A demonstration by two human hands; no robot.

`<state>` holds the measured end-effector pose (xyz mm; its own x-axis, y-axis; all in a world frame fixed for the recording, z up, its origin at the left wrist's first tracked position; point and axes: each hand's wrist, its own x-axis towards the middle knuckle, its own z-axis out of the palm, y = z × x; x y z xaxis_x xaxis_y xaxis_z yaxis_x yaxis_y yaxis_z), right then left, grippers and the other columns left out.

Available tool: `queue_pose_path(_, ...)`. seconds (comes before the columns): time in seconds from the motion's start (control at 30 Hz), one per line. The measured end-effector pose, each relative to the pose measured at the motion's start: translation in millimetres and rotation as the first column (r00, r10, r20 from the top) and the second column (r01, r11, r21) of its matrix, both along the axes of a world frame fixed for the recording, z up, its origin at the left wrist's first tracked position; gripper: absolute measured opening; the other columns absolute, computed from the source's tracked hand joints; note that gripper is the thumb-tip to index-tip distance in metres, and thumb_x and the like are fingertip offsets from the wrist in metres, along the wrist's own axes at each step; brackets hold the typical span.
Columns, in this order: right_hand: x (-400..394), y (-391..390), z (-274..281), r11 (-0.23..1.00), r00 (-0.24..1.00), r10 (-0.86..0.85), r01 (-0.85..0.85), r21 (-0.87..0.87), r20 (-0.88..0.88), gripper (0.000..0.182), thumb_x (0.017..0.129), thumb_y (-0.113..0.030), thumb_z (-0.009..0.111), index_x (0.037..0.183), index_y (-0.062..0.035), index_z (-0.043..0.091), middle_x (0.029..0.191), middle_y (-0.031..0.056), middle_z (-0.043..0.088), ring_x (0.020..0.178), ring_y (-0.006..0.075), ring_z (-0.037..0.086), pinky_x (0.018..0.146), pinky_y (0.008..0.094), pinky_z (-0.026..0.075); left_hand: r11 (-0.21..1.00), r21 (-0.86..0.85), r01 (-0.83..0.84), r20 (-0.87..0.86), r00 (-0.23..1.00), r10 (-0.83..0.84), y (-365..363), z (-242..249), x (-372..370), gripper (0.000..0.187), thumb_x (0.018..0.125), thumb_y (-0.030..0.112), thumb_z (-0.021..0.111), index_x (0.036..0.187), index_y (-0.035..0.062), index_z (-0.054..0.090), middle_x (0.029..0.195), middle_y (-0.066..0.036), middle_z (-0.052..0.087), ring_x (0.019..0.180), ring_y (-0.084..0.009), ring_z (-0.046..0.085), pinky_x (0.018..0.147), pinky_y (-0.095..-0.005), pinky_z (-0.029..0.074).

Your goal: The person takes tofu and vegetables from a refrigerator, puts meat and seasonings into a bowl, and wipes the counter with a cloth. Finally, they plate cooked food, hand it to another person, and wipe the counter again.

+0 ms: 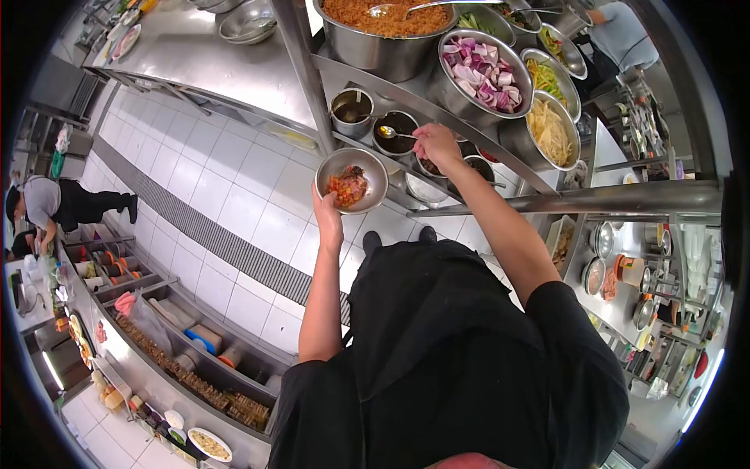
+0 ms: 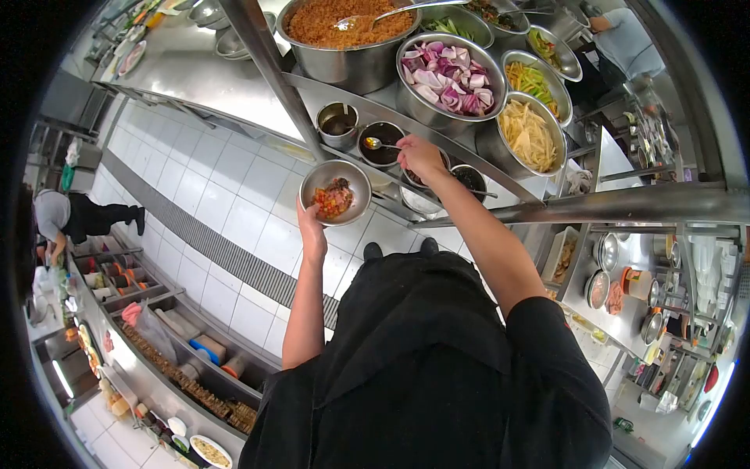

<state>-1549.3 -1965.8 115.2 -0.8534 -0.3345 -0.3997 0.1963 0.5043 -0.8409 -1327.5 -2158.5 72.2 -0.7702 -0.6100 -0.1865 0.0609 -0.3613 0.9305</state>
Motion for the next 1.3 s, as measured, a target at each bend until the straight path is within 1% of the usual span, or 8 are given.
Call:
queue_pose_path(0.27,60.4,21.9,66.1,0.955,0.997,0.072,-0.064,-0.29,0.017,0.02,0.094,0.0,0.052,0.112,-0.0004,0.061,0.076,0.0086,0.065,0.063,0.0171,0.061,0.059,0.03,0.05,0.999,-0.021,0.024,-0.005,1.0,-0.024,1.9,-1.7,-17.6,0.057,0.084,0.008,0.044,0.141,-0.0009,0.043,0.129,-0.016,0.054,0.121,-0.0242,0.049,0.108,-0.034,0.035)
queue_pose_path(0.33,89.2,20.5,92.4,0.907,0.555,0.394,-0.361,0.215,-0.732,0.026,0.086,0.003,0.061,0.112,-0.001,0.06,0.083,0.0111,0.065,0.071,0.0261,0.064,0.067,0.036,0.054,1.0,-0.007,0.013,-0.026,1.0,-0.013,5.2,2.8,-21.1,0.057,0.084,0.008,0.044,0.141,-0.0012,0.043,0.129,-0.016,0.054,0.121,-0.0242,0.049,0.108,-0.0339,0.035)
queue_pose_path(0.37,95.9,21.7,99.2,0.906,0.555,0.398,-0.362,0.219,-0.731,0.026,0.086,0.003,0.061,0.112,-0.001,0.06,0.083,0.0111,0.065,0.071,0.0261,0.064,0.067,0.036,0.054,1.0,0.001,0.012,-0.051,0.999,-0.012,7.3,7.2,-22.8,0.057,0.084,0.008,0.044,0.141,-0.0014,0.043,0.129,-0.015,0.053,0.121,-0.0242,0.049,0.107,-0.0337,0.035)
queue_pose_path(0.43,106.2,23.6,111.3,0.793,0.149,0.546,-0.41,0.451,-0.824,0.033,0.077,0.001,0.066,0.11,-0.0023,0.06,0.095,0.0117,0.065,0.083,0.032,0.065,0.077,0.0401,0.055,1.0,0.002,0.023,-0.075,0.997,-0.022,10.0,16.2,-23.9,0.057,0.084,0.008,0.044,0.141,-0.0015,0.043,0.129,-0.015,0.053,0.122,-0.0243,0.048,0.107,-0.0337,0.035)
queue_pose_path(0.9,40.3,-2.7,31.8,0.859,0.415,0.5,-0.127,0.496,-0.76,0.033,0.093,-0.017,0.058,0.124,-0.0049,0.058,0.105,0.0172,0.065,0.097,0.0356,0.067,0.079,0.0469,0.055,0.987,0.158,0.021,-0.126,0.992,-0.001,15.6,-33.9,3.2,0.062,0.089,0.018,0.051,0.148,0.0059,0.038,0.142,-0.014,0.049,0.129,-0.0281,0.051,0.108,-0.0428,0.042)
queue_pose_path(1.0,110.5,-11.5,149.6,0.868,0.185,0.462,-0.298,0.398,-0.868,0.047,0.088,-0.02,0.067,0.132,-0.0085,0.056,0.122,0.0191,0.06,0.104,0.0339,0.065,0.084,0.0411,0.055,0.99,0.142,0.028,-0.098,0.995,-0.014,19.4,-29.9,47.3,0.066,0.084,0.019,0.058,0.146,0.0025,0.04,0.14,-0.014,0.049,0.129,-0.026,0.049,0.11,-0.0401,0.039)
queue_pose_path(1.1,172.9,28.1,293.8,0.81,-0.258,0.305,-0.436,0.392,-0.917,0.032,0.087,-0.016,0.068,0.117,-0.0043,0.067,0.118,0.0207,0.064,0.091,0.0286,0.067,0.077,0.0365,0.057,0.96,0.279,0.016,0.015,1.0,-0.021,33.2,-17.2,91.6,0.061,0.085,0.018,0.044,0.145,0.0119,0.039,0.134,-0.016,0.054,0.11,-0.0316,0.065,0.075,-0.0443,0.062)
queue_pose_path(1.3,169.6,105.2,527.3,0.984,-0.778,-0.025,-0.131,0.123,-0.628,0.02,0.081,-0.014,0.071,0.1,-0.0082,0.07,0.089,0.0092,0.069,0.075,0.0218,0.066,0.062,0.0309,0.053,0.948,0.301,-0.107,0.055,0.994,0.095,67.7,-26.5,133.0,0.061,0.083,0.017,0.039,0.144,0.0131,0.038,0.129,-0.018,0.055,0.095,-0.0353,0.07,0.051,-0.0428,0.064)
